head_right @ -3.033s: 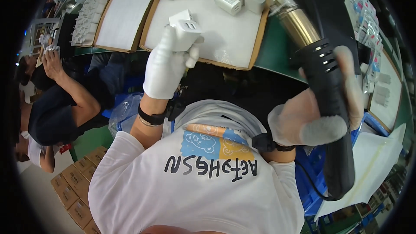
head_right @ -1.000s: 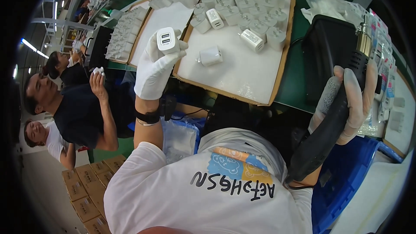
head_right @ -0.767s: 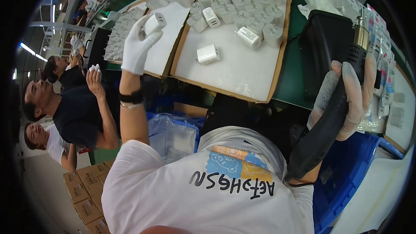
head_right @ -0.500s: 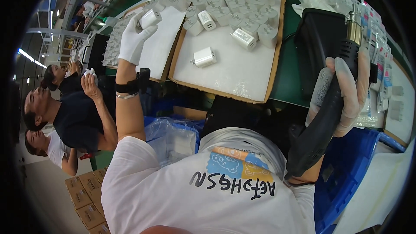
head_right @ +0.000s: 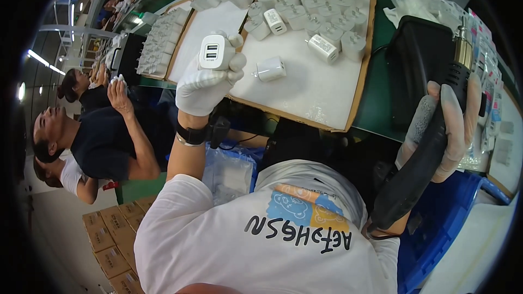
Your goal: The person picks up a power adapter from a tray, applies heat to it using a heat gun while rotating it, and then sets it back down. This process is repeated with several more adapters throughout the video.
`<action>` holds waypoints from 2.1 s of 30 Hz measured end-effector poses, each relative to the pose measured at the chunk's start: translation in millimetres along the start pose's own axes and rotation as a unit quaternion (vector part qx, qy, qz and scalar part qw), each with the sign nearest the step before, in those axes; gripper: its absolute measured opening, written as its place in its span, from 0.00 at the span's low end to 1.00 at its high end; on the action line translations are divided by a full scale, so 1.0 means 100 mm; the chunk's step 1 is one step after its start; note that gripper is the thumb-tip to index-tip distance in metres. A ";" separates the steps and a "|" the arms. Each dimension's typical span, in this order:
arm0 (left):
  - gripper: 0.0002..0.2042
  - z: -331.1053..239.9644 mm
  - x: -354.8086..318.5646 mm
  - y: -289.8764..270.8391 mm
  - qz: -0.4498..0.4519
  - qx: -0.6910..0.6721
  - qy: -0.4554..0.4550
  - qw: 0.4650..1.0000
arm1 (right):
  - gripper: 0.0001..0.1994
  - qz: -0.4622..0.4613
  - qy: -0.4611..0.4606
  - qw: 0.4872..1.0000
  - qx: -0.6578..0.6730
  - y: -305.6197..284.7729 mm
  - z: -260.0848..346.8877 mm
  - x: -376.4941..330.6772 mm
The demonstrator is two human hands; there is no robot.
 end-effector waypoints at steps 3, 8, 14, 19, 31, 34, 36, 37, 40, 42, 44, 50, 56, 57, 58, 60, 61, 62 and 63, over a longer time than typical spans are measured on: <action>0.28 -0.05 0.00 -0.09 0.005 0.012 -0.002 1.000 | 0.23 -0.005 0.005 1.000 0.005 0.06 0.01 -0.03; 0.26 -0.50 0.29 -0.64 -0.148 0.434 0.055 0.887 | 0.23 0.002 0.022 1.000 0.018 0.01 -0.01 -0.05; 0.24 -0.88 0.88 -1.49 -0.198 0.767 0.015 0.611 | 0.23 -0.033 0.003 0.995 0.093 0.01 -0.05 -0.08; 0.18 -0.71 1.31 -1.61 -0.116 0.831 0.000 0.543 | 0.24 -0.040 0.028 0.996 0.073 -0.01 -0.03 -0.12; 0.21 -0.79 1.25 -1.62 -0.099 0.827 0.161 0.529 | 0.24 -0.038 -0.076 0.995 0.054 0.00 -0.12 -0.07; 0.20 -0.45 0.76 -0.63 -0.060 0.788 0.087 0.607 | 0.24 -0.013 -0.049 0.998 0.033 0.00 -0.12 -0.11; 0.23 -0.19 0.44 -0.20 -0.009 0.814 0.022 0.581 | 0.24 -0.018 -0.043 0.999 0.023 0.02 -0.10 -0.11; 0.23 -0.07 0.34 -0.03 0.018 0.835 0.004 0.549 | 0.24 -0.020 -0.042 0.999 0.021 0.02 -0.09 -0.11; 0.23 0.35 0.21 -0.01 0.046 0.828 -0.004 0.559 | 0.24 -0.029 -0.022 0.999 0.033 0.02 -0.07 -0.13; 0.23 0.43 0.16 -0.03 0.027 0.819 0.004 0.574 | 0.24 -0.034 -0.012 0.999 0.035 -0.01 -0.08 -0.13; 0.23 0.47 0.13 -0.02 -0.012 0.799 0.016 0.601 | 0.25 -0.020 -0.016 0.998 0.050 -0.04 -0.08 -0.13; 0.26 0.70 -0.04 0.21 -0.106 0.418 0.032 0.902 | 0.24 -0.017 -0.046 0.997 0.064 -0.05 -0.12 -0.12; 0.27 0.86 -0.06 0.47 -0.111 0.293 0.050 0.948 | 0.24 -0.042 -0.043 0.997 0.037 0.00 -0.07 -0.16; 0.27 0.88 -0.06 0.46 -0.113 0.288 0.049 0.950 | 0.24 -0.042 -0.034 0.997 0.052 0.00 -0.07 -0.15; 0.27 0.89 -0.05 0.44 -0.108 0.327 0.060 0.937 | 0.24 -0.042 -0.026 0.997 0.066 0.00 -0.07 -0.15; 0.26 0.90 -0.05 0.40 -0.099 0.408 0.080 0.904 | 0.24 -0.041 -0.029 0.997 0.060 0.02 -0.08 -0.15; 0.26 0.90 -0.06 0.38 -0.101 0.409 0.079 0.904 | 0.24 -0.041 -0.029 0.997 0.060 0.03 -0.08 -0.16; 0.25 0.90 -0.07 0.39 -0.070 0.515 0.074 0.851 | 0.24 -0.041 -0.029 0.997 0.061 0.05 -0.09 -0.17; 0.24 0.89 -0.04 0.43 -0.028 0.611 0.069 0.788 | 0.24 -0.037 -0.031 0.997 0.062 0.01 -0.10 -0.16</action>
Point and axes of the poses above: each hand's wrist, its own x-axis towards the middle knuckle, its own y-axis out of the palm, z = x × y, the point moved 2 cm from there along x, towards the middle knuckle, and after that the axes turned 1 degree about -x, right-handed, at the moved point
